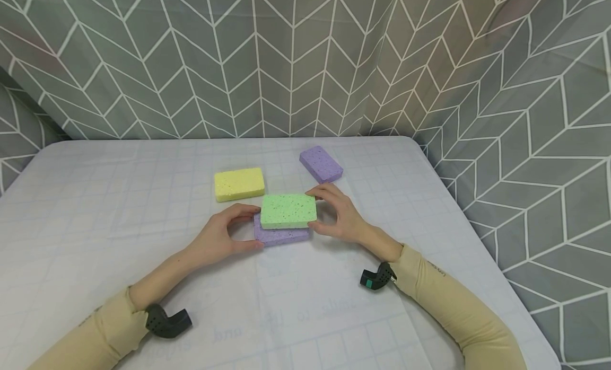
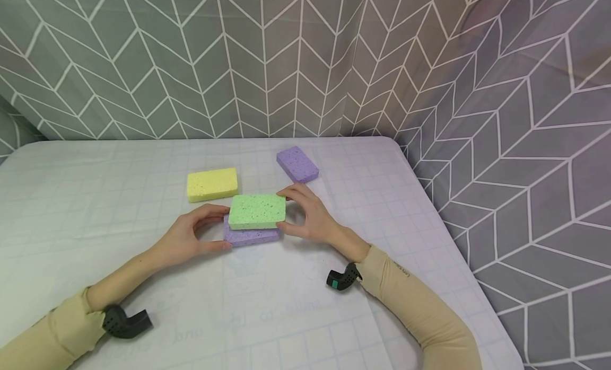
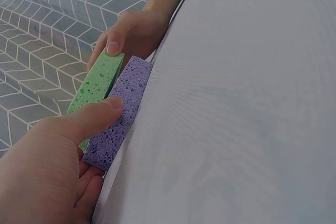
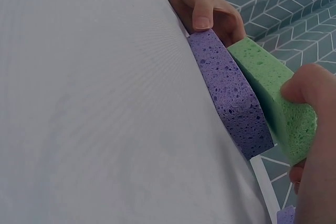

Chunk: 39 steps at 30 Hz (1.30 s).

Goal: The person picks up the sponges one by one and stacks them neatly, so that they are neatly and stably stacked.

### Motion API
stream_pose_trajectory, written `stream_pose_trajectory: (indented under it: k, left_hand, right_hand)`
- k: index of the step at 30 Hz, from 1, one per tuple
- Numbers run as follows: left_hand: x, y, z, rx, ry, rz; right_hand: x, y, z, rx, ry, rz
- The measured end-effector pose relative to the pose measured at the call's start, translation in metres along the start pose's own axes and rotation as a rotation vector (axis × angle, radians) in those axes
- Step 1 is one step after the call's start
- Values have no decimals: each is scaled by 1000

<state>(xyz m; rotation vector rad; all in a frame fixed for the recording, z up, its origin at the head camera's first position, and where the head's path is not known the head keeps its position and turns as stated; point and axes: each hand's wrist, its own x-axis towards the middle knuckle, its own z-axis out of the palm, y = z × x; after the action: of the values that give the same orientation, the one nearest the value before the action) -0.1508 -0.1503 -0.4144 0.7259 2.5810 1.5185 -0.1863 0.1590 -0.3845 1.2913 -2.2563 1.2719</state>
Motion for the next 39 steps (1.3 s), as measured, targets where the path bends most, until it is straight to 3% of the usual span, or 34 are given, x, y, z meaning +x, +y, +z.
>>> stream_pose_trajectory:
  k: [5,14,26,39]
  left_hand:
    - [0,0,0,-3,-2,-2]
    - [-1,-1,1,-3,0,1]
    - [-1,0,1,-20,5,3]
    - [-1,-1,0,-3,1,-4]
  right_hand:
    - [0,0,0,11,-9,5]
    - [-10,33,8,26,-41,18]
    - [-11,34,7,39,-72,30]
    - [-12,35,6,62,-80,-22]
